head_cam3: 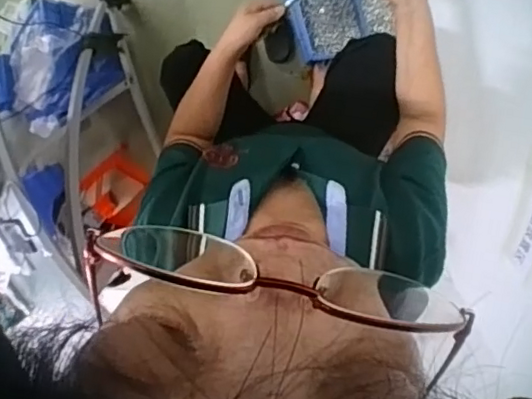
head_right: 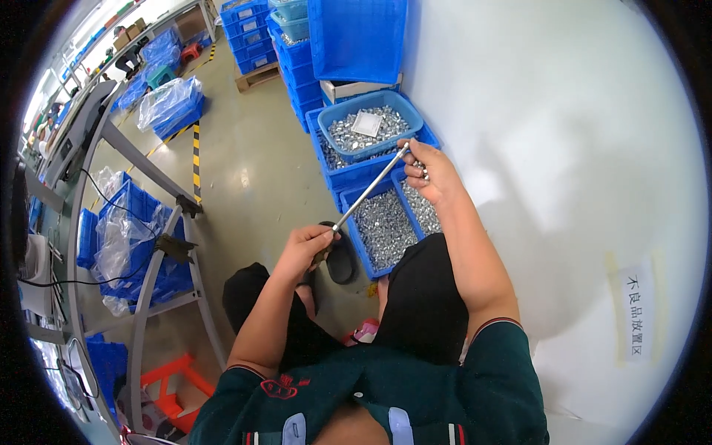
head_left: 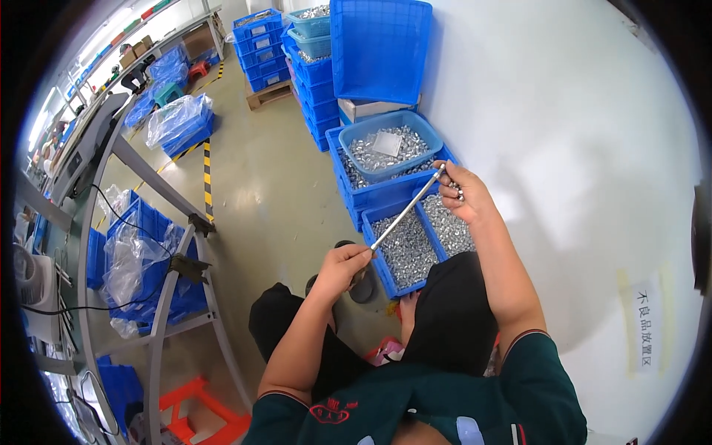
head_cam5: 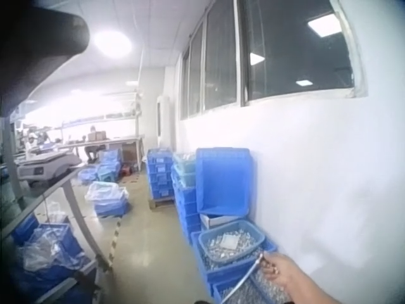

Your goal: The recorder is picking small metal screws from a blue storage bin and sliding them onto a long metal rod.

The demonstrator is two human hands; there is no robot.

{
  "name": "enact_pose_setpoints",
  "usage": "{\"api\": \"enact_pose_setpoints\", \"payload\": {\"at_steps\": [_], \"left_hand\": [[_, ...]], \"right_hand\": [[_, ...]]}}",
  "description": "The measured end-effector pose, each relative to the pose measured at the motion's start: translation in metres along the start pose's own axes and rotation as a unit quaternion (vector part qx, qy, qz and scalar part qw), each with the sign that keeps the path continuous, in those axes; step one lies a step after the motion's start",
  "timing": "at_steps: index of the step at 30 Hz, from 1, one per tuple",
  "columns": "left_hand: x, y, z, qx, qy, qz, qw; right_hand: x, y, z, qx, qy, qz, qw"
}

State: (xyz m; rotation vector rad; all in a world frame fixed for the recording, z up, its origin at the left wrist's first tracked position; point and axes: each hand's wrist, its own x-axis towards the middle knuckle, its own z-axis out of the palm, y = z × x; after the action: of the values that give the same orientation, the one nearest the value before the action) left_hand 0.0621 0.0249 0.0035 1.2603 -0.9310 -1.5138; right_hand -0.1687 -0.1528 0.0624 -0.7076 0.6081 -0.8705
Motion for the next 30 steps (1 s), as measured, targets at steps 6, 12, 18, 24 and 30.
{"api": "enact_pose_setpoints", "payload": {"at_steps": [6, 12, 18, 24, 30], "left_hand": [[-0.001, -0.004, 0.007, -0.004, 0.002, 0.004, 1.0], [0.005, -0.007, 0.015, -0.09, -0.01, 0.003, 0.996], [0.01, 0.007, 0.015, -0.105, 0.024, 0.003, 0.994], [0.013, 0.011, 0.011, -0.109, 0.025, 0.018, 0.994], [0.008, 0.011, 0.006, -0.09, 0.035, 0.024, 0.995]], "right_hand": [[0.001, 0.004, 0.002, -0.074, 0.066, -0.058, 0.993], [-0.003, 0.02, 0.025, -0.155, 0.056, -0.024, 0.986], [-0.012, 0.041, 0.051, -0.329, -0.023, 0.124, 0.936], [-0.007, 0.038, 0.035, -0.234, -0.071, 0.219, 0.945], [0.006, 0.026, 0.012, -0.066, 0.006, 0.213, 0.975]]}}
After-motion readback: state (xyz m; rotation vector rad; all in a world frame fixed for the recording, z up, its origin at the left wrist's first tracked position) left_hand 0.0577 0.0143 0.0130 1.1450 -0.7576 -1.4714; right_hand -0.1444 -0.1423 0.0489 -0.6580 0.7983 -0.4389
